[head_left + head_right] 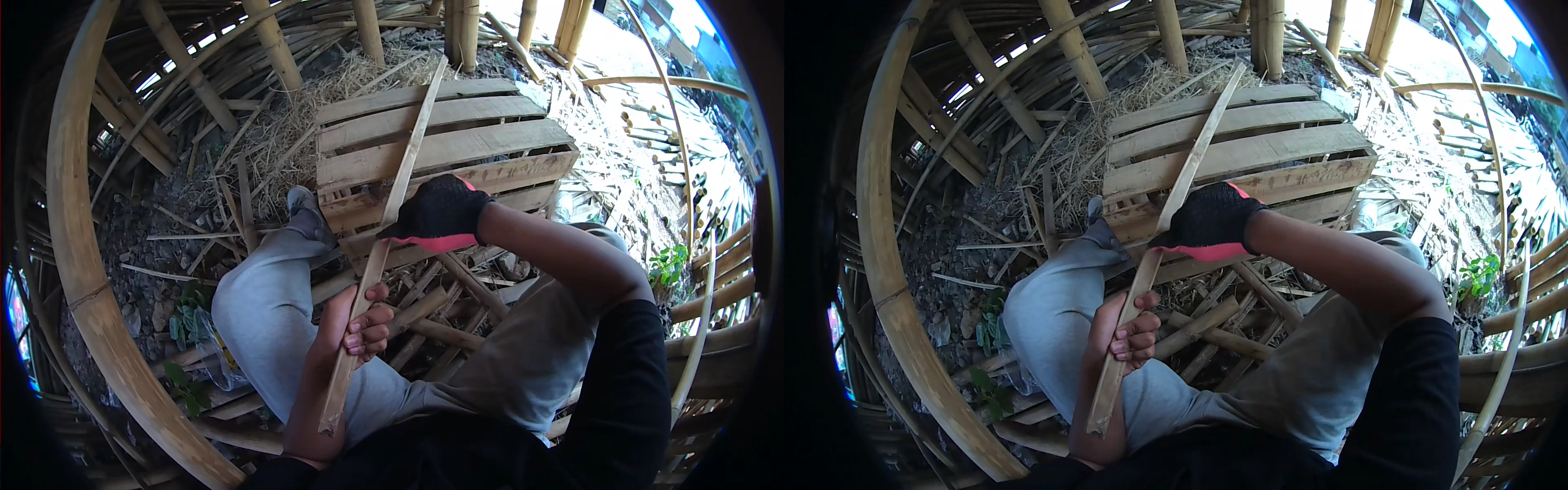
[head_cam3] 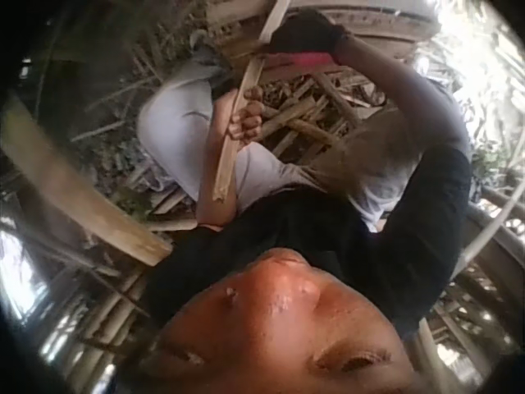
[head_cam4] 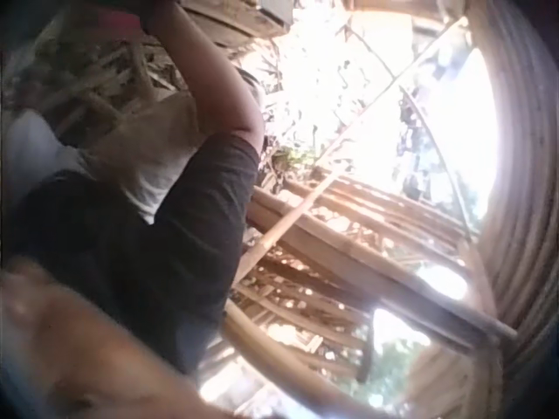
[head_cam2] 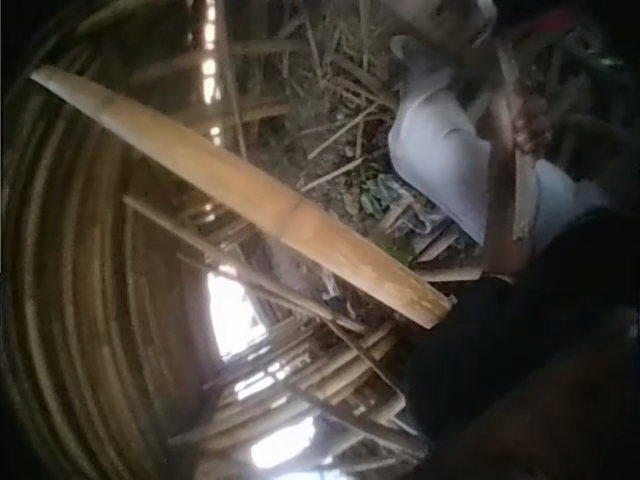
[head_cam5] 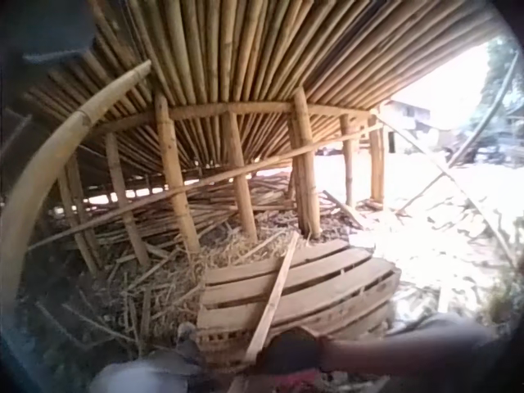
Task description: The person sits on the ground and uses a knife to shave and smooth a long bamboo strip. They repeatedly scrape the surface of the strip with the knife, occasionally repositioning the strip to work on different sections.
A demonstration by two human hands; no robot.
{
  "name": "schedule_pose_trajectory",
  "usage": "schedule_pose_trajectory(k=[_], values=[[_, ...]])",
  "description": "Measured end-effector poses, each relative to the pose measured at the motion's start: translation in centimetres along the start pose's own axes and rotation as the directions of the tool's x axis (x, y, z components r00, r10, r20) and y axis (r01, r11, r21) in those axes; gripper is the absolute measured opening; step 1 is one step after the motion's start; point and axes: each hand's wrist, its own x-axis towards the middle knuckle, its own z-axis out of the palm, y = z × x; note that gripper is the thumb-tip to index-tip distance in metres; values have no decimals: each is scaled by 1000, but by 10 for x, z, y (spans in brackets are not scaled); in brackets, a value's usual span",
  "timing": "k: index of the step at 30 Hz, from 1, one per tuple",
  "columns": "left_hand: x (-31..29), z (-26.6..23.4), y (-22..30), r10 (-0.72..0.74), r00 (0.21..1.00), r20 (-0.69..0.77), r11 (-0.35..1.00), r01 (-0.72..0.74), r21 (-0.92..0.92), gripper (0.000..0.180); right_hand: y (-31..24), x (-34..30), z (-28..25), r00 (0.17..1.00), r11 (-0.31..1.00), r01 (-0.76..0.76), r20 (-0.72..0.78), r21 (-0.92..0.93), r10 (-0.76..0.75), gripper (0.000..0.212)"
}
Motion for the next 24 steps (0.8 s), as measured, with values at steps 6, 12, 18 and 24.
schedule_pose_trajectory(k=[6,12,18,24], values=[[1,0,1,-16,998,55,996,21,-85,27,49,1,-12,895,939,-344,299,-7,330,35],[2,-3,-1,-24,998,57,997,29,-77,24,1,-5,12,1000,992,13,21,128,-16,33],[-1,3,-4,-25,1000,-3,998,25,-50,24,52,2,-15,861,898,-441,286,9,420,57],[-1,4,-3,16,999,-52,999,-14,40,26,55,-1,-22,733,773,-630,387,74,560,61]])
